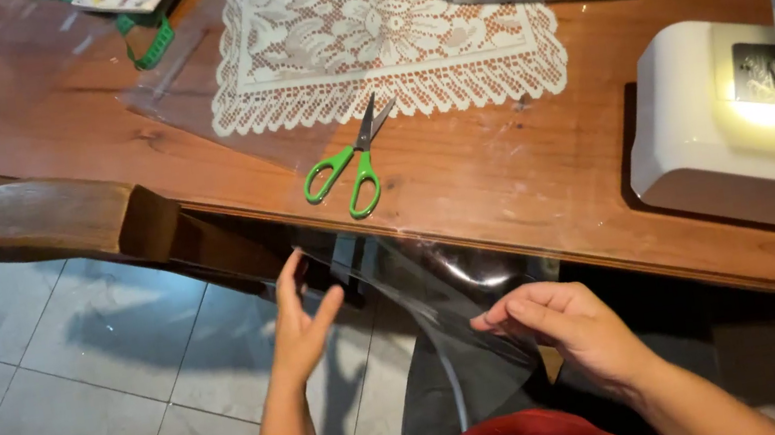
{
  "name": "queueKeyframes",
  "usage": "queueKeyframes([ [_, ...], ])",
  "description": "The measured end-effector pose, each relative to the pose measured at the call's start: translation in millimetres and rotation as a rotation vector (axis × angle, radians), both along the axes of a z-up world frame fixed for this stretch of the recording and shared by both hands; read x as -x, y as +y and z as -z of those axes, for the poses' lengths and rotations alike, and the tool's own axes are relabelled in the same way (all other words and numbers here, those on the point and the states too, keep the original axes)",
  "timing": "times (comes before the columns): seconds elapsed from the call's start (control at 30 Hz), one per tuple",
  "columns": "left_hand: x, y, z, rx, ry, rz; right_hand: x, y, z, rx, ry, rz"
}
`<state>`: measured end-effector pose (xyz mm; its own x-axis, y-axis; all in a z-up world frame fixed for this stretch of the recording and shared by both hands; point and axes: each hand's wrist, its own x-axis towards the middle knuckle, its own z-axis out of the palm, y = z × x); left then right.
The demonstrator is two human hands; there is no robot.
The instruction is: Sewing a light blue ribbon onto the edge of a clear plastic sheet using a sewing machine and trimming the excess with scissors.
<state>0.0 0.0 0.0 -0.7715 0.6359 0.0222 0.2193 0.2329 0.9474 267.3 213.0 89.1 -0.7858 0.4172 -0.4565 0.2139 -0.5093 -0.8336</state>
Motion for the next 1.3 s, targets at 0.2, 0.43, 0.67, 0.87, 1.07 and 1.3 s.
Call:
queueKeyframes([
  [0.2, 22.7, 8.6, -4.3, -0.265, -0.219, 0.14, -13.9, 18.9, -14.5, 0.01, 0.158, 0.07],
  [0.43, 0.0, -4.6, -75.4, -0.688, -0.023, 0.058, -31.7, 21.4, -72.9, -0.523, 0.042, 0.214],
  [0.67, -22.4, 6.2, -192.7, -0.743, 0.432, -0.068, -33.4, 29.9, -138.7, -0.905, 0.369, 0.508],
  [0.87, -35.5, 14.1, -265.7, -0.884, 0.508, -0.128, -35.7, 44.8, -214.3, -1.519, 0.308, 0.47],
  [1.07, -43.3, 19.6, -310.7, -0.829, 0.23, -0.258, -36.3, 62.5, -251.3, -1.577, 0.474, 0.26],
  [1.3, 10.1, 66.4, -323.6, -0.649, 0.101, -0.145, 11.8, 90.3, -254.8, -1.049, 0.285, 0.305],
])
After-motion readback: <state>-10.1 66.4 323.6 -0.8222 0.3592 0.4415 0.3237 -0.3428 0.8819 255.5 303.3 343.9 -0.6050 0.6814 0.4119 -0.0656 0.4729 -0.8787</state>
